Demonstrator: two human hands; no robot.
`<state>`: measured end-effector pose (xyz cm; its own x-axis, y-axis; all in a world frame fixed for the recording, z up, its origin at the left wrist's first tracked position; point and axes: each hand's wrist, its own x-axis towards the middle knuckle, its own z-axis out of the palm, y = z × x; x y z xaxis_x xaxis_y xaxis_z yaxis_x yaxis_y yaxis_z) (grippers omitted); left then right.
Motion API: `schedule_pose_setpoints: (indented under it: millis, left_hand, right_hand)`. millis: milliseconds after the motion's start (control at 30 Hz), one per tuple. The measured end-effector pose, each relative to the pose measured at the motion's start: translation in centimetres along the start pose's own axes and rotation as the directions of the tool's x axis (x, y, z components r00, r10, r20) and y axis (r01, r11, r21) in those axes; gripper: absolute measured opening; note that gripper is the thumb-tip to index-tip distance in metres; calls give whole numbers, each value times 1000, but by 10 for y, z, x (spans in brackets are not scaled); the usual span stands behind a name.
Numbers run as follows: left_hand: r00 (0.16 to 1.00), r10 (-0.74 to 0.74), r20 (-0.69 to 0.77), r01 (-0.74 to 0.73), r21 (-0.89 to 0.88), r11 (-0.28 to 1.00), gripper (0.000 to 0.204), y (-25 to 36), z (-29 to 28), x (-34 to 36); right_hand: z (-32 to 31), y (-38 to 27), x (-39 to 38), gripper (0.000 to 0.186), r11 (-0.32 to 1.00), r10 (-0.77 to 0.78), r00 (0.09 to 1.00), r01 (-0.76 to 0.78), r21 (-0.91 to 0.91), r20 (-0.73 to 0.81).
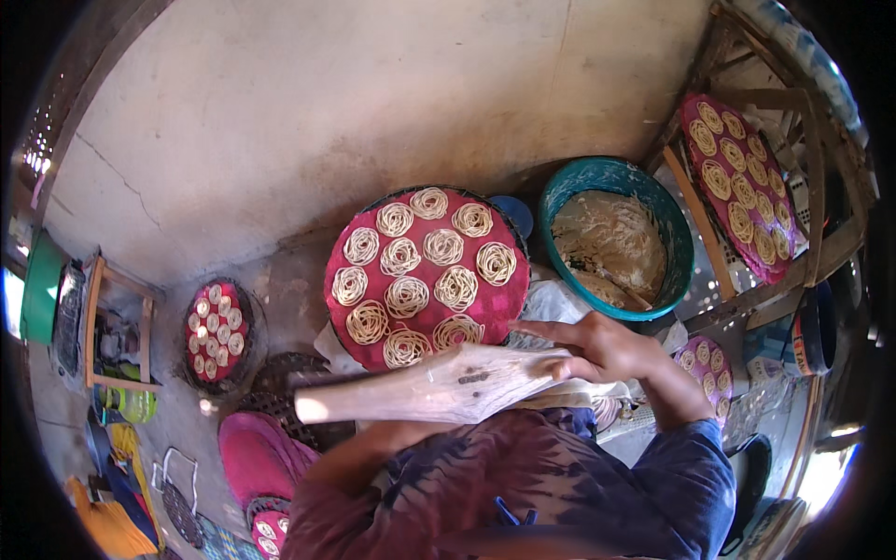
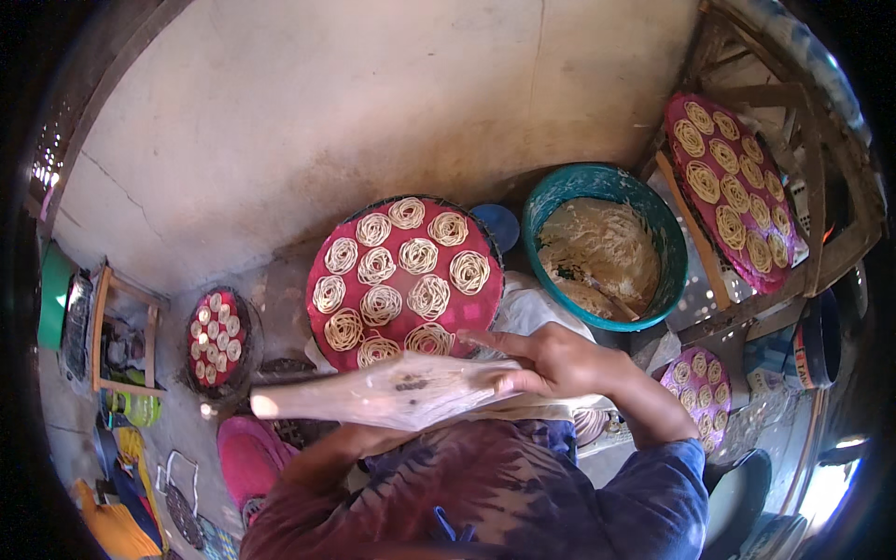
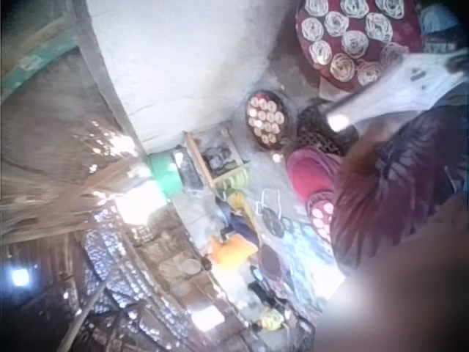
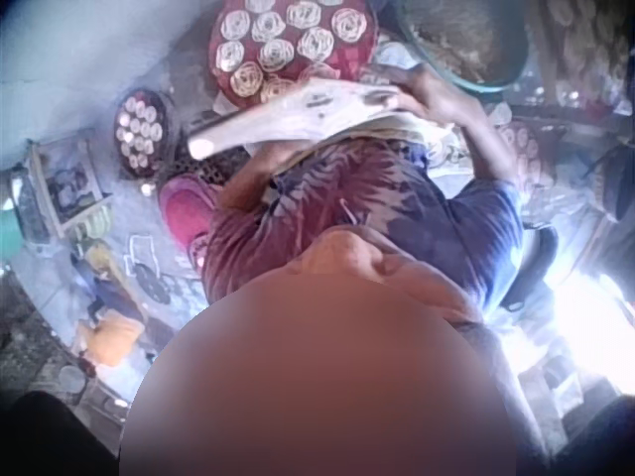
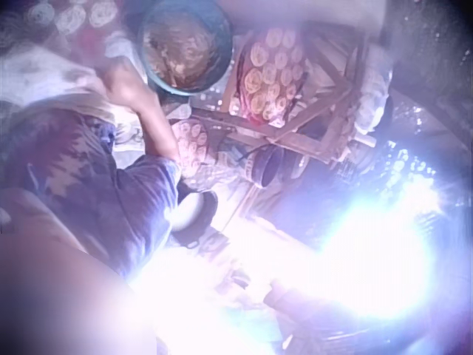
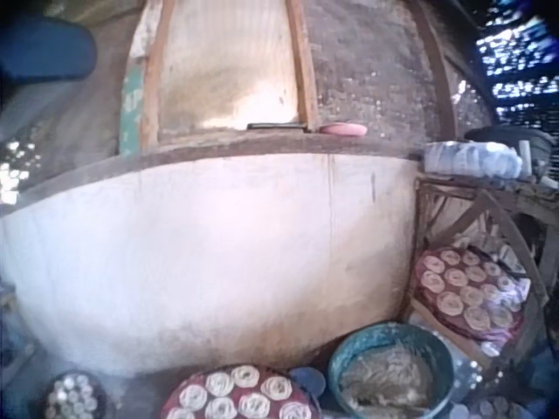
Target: The person sits on the floor and uses a wooden extruder to press dough into spiral noodles onto a pink tray. They repeatedly scoop dough from a green bowl, load it into the extruder, and squeeze out noodles, then scrape the tool clean and continue the cycle.
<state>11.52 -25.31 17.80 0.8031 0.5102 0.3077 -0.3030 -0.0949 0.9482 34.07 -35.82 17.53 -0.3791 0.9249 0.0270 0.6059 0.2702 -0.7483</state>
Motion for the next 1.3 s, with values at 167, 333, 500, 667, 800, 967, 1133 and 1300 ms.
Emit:
schedule_pose_setpoints:
  millis: [167,333,500,667,800,967,1133,1300]
  left_hand:
    - [969,-125,213,90,166,982,44,-15,-1,-9]
    - [946,-21,325,-92,326,941,37,0,-13,6]
    - [851,-67,520,-162,382,910,34,19,-24,29]
    - [874,-297,384,-90,729,678,32,37,-42,33]
    - [988,-138,-70,137,808,573,18,56,-84,12]
    - [898,-79,-434,-34,-247,968,28,31,-89,49]
    - [631,318,-708,-623,-218,751,21,55,-108,84]
    - [498,494,-713,-343,361,867,15,76,-177,74]
  right_hand:
    - [22,42,55,59,927,59,993,-15,375,-106]
    - [-13,-27,89,73,772,-590,737,634,37,-329]
    - [-24,-107,76,66,692,-701,709,703,-165,82]
    - [-46,-94,91,39,886,-421,759,462,-44,-496]
    - [-102,-71,59,37,968,-215,518,223,-112,-828]
    - [-94,-43,93,20,482,401,-173,875,47,-899]
    - [-7,26,126,36,822,250,357,413,392,-900]
    - [-6,184,0,36,391,803,453,-891,-231,-388]
